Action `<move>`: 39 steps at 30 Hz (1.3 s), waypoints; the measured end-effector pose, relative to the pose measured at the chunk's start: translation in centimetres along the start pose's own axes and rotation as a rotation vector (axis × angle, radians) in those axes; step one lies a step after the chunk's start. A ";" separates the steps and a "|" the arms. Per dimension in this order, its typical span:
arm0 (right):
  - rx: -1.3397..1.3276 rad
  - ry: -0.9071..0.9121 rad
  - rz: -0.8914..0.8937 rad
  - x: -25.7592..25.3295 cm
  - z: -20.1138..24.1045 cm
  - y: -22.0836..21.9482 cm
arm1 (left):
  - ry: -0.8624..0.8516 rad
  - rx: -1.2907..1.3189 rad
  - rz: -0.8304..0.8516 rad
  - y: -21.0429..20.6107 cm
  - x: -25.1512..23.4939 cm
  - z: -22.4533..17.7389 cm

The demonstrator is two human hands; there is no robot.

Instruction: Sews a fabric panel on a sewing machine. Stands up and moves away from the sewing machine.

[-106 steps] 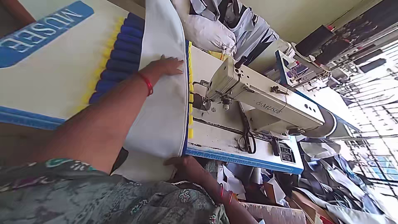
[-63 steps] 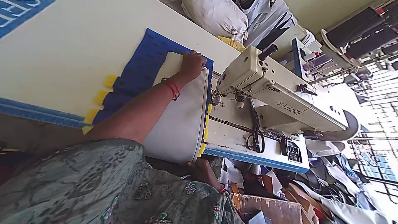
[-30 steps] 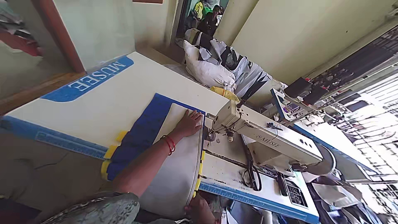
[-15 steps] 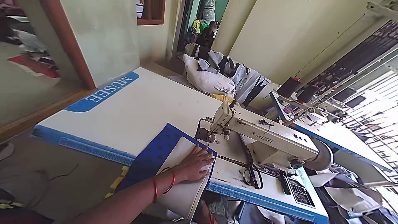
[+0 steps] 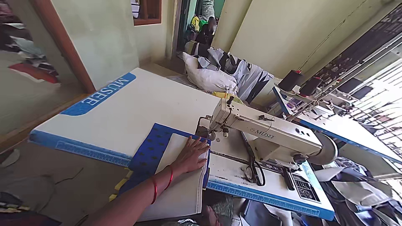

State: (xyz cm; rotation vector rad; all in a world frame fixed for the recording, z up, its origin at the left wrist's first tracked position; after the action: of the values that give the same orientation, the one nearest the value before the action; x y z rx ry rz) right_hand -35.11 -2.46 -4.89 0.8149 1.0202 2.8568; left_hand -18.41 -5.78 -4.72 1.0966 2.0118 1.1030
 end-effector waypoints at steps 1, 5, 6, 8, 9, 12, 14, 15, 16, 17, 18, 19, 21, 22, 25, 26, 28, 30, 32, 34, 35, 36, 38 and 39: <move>-0.020 0.042 -0.008 -0.8 -1.3 -0.9 | 0.003 0.000 0.000 0.0 0.0 0.1; -0.068 0.163 -0.042 -3.2 -4.3 -3.4 | -0.003 -0.010 -0.002 0.2 -1.1 0.6; -0.068 0.139 -0.005 -2.9 -3.8 -3.2 | -0.004 -0.017 0.005 0.2 -1.3 0.7; -0.047 0.191 0.019 -2.0 -2.7 -2.7 | 0.000 -0.018 0.012 0.0 -1.5 0.7; -0.006 0.110 0.041 -1.4 -1.8 -2.2 | 0.002 -0.019 0.011 0.1 -1.5 0.7; -0.114 0.130 -0.054 0.1 -0.2 -0.3 | -0.002 -0.020 0.003 0.3 -1.9 0.8; -0.266 0.391 -0.183 0.2 -1.9 -0.9 | 0.004 -0.026 0.003 0.3 -2.0 0.9; -0.344 0.573 -0.241 -0.1 -3.3 -1.5 | 0.010 -0.024 -0.003 0.3 -2.2 1.0; -0.419 0.765 -0.307 -0.2 -4.7 -2.1 | 0.011 -0.016 -0.018 0.5 -2.4 1.1; -0.462 0.785 -0.334 0.1 -5.0 -2.0 | 0.013 -0.015 -0.020 0.6 -2.7 1.2; -0.472 0.715 -0.335 1.0 -4.2 -1.2 | 0.013 -0.019 -0.013 0.8 -3.0 1.3; -0.476 0.643 -0.337 1.9 -3.2 -0.4 | 0.010 -0.022 -0.008 0.8 -3.3 1.3; -0.440 0.575 -0.335 3.1 -1.9 0.4 | 0.003 -0.036 0.003 0.8 -3.6 1.4; -0.410 0.574 -0.318 3.4 -1.8 0.2 | 0.000 -0.038 0.003 0.6 -3.4 1.3; -0.366 0.610 -0.279 2.7 -2.7 -0.6 | -0.014 -0.036 -0.009 0.4 -2.9 0.8; -0.388 0.585 -0.247 2.6 -2.8 -0.8 | -0.017 -0.036 -0.007 0.2 -2.7 0.6; -0.425 0.530 -0.203 2.4 -2.8 -0.9 | -0.014 -0.036 0.004 0.1 -2.4 0.6; -0.427 0.513 -0.140 1.9 -2.8 -1.1 | -0.012 -0.038 0.007 0.1 -2.5 0.6; -0.392 0.445 -0.095 2.2 -1.9 -0.8 | -0.012 -0.034 -0.002 0.2 -2.4 0.6; -0.361 0.404 -0.110 2.5 -1.3 -0.4 | -0.008 -0.029 -0.013 0.4 -2.3 0.4; -0.354 0.411 -0.133 2.6 -1.2 -0.2 | -0.009 -0.022 -0.029 0.6 -2.3 0.3; -0.352 0.432 -0.156 2.6 -1.2 -0.1 | -0.008 -0.016 -0.042 0.7 -2.3 0.3; -0.372 0.462 -0.187 2.7 -1.0 -0.1 | -0.005 -0.005 -0.044 0.8 -2.1 0.4; -0.394 0.465 -0.187 2.7 -1.1 -0.1 | -0.003 -0.002 -0.040 0.8 -2.1 0.4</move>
State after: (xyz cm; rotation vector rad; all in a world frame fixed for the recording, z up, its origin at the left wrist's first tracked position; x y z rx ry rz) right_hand -37.95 -2.58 -4.39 0.0265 0.4734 2.9841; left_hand -16.76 -7.22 -3.97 1.0518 2.0214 1.0814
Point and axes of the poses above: each hand's wrist, its own x-axis away from the middle knuckle, its own y-axis out of the back of the hand, z = x × y, the point moved 10 cm from there along -x, towards the middle knuckle, and after that the axes turned 10 degrees about -z, right-handed, at the moved point
